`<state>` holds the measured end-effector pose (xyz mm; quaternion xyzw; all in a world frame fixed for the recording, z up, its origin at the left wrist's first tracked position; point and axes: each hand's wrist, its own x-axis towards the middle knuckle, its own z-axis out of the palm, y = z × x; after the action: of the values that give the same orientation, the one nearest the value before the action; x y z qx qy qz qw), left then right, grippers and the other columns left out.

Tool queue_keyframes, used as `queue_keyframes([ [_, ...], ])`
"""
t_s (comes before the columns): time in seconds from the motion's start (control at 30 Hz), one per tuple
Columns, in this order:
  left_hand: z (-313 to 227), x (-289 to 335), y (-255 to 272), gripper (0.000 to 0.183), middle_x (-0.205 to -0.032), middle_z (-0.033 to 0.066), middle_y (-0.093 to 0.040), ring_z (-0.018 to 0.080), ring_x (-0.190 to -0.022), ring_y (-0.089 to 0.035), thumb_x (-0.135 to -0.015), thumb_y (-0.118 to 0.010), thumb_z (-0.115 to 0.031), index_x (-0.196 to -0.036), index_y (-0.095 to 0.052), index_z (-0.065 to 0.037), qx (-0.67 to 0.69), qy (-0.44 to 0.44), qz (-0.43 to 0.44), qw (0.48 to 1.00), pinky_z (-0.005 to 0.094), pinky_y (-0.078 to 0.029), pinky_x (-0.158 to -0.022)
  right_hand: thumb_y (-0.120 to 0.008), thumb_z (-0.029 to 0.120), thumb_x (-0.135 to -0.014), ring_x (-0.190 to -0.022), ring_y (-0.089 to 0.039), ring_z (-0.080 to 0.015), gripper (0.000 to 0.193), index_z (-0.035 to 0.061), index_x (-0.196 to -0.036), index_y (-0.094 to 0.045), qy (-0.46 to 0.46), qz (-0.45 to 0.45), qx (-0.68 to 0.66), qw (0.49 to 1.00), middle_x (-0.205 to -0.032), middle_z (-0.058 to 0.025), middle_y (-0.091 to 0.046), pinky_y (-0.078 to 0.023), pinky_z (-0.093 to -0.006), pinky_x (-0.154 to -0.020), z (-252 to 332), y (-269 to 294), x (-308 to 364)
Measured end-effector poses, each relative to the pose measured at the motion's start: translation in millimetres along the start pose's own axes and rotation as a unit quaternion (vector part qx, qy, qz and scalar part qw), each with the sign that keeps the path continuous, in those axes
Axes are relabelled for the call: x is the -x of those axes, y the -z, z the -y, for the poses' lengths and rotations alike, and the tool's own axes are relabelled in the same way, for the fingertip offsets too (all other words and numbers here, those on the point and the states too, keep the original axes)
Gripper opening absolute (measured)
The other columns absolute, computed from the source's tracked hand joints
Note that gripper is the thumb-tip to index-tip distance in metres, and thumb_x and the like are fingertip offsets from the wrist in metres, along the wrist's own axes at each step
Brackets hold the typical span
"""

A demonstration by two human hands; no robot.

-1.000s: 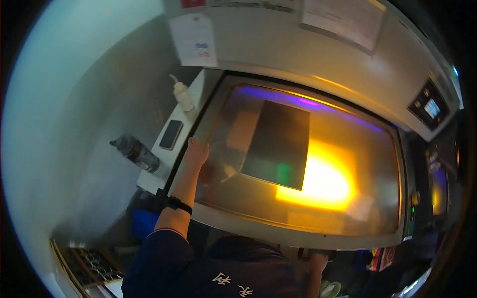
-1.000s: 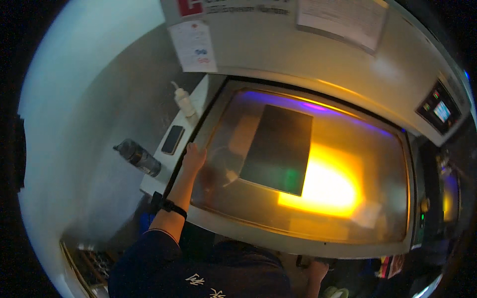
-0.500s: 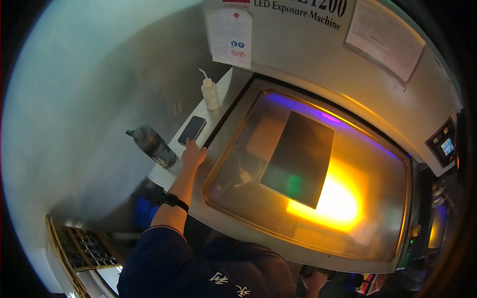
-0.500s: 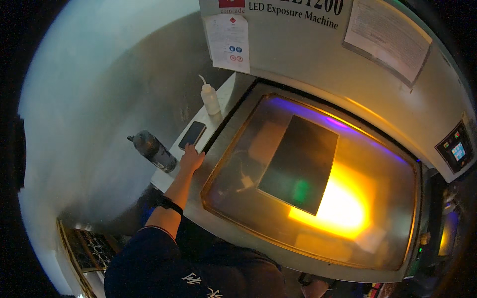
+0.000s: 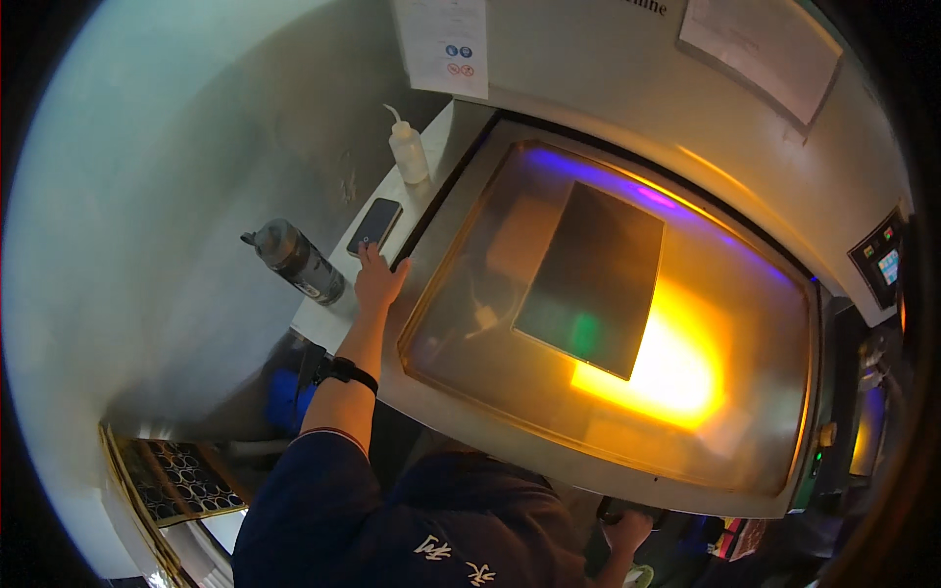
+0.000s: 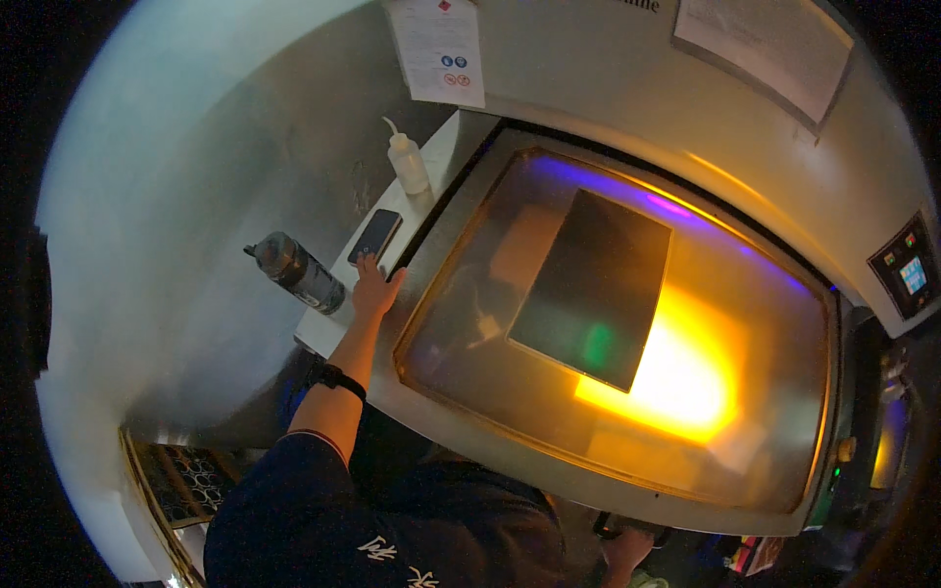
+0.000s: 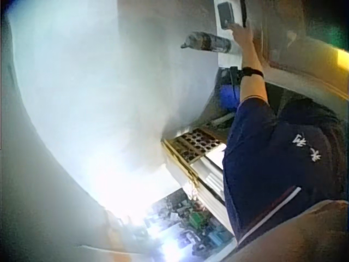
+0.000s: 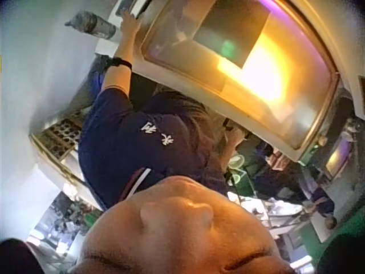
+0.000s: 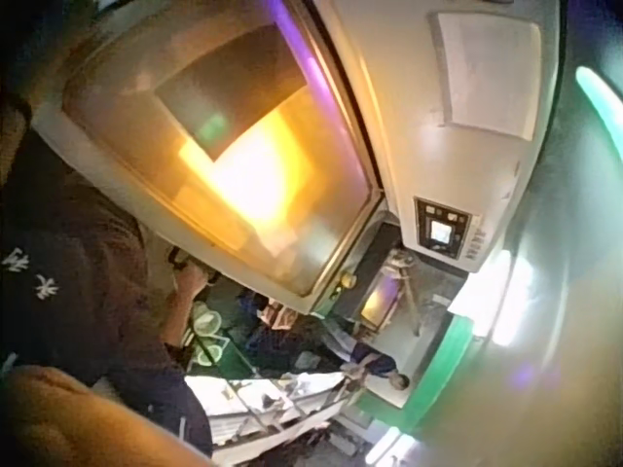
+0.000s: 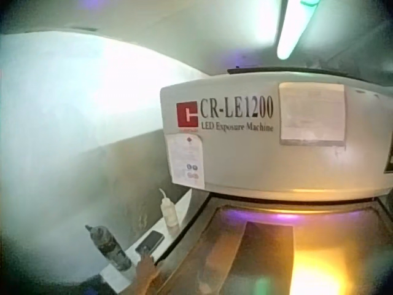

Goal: Operating an industrial LED exposure machine to process electronic components or printed circuit materials.

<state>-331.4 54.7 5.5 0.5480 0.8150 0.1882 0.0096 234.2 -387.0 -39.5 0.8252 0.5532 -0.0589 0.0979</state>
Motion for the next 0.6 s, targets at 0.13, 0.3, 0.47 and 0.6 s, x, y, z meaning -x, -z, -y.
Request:
queue_keyframes([
  [0.13, -13, 9, 9, 0.088, -0.154, 0.024, -0.024, 0.0425, -0.104, -0.063, -0.085, -0.058, -0.06, -0.147, -0.027, -0.005, -0.021, 0.006, 0.096, 0.995, 0.0474, -0.054, -0.083, -0.08, 0.032, -0.054, -0.068, -0.063, -0.0321, 0.018, 0.0172, -0.062, -0.075, -0.019, 0.006, -0.013, 1.0, -0.063, -0.0101, -0.065, -0.046, -0.0413, -0.076, -1, 0, 2],
  [0.3, -45, 44, -10, 0.082, -0.156, 0.0225, -0.02, 0.0371, -0.112, -0.06, -0.092, -0.05, -0.058, -0.15, -0.024, -0.005, 0.104, -0.045, -0.035, 0.993, 0.046, -0.052, -0.086, -0.08, 0.033, -0.055, -0.07, -0.064, -0.0321, 0.02, 0.016, -0.065, -0.075, 0.005, -0.003, -0.024, 1.0, -0.064, -0.0111, -0.066, -0.046, -0.0426, -0.075, -3, 7, 1],
  [0.47, -179, 169, -43, 0.072, -0.157, 0.0203, -0.019, 0.0477, -0.141, -0.02, -0.093, -0.053, -0.048, -0.148, -0.031, -0.007, 0.127, -0.299, 0.066, 0.943, 0.0587, -0.023, -0.112, -0.08, 0.035, -0.053, -0.074, -0.064, -0.0319, 0.022, 0.017, -0.061, -0.073, 0.0, 0.001, -0.021, 1.0, -0.064, -0.0116, -0.065, -0.045, -0.0442, -0.08, -17, -13, 1],
  [0.6, -264, 266, -58, 0.081, -0.161, 0.0122, -0.014, 0.0498, -0.143, -0.012, -0.092, -0.04, -0.063, -0.151, -0.026, -0.009, 0.005, -0.293, 0.213, 0.932, 0.0684, -0.013, -0.111, -0.079, 0.036, -0.06, -0.078, -0.064, -0.0325, 0.026, 0.0137, -0.073, -0.074, 0.048, 0.056, -0.055, 0.996, -0.074, -0.0127, -0.067, -0.045, -0.0444, -0.079, -15, 7, 2],
])
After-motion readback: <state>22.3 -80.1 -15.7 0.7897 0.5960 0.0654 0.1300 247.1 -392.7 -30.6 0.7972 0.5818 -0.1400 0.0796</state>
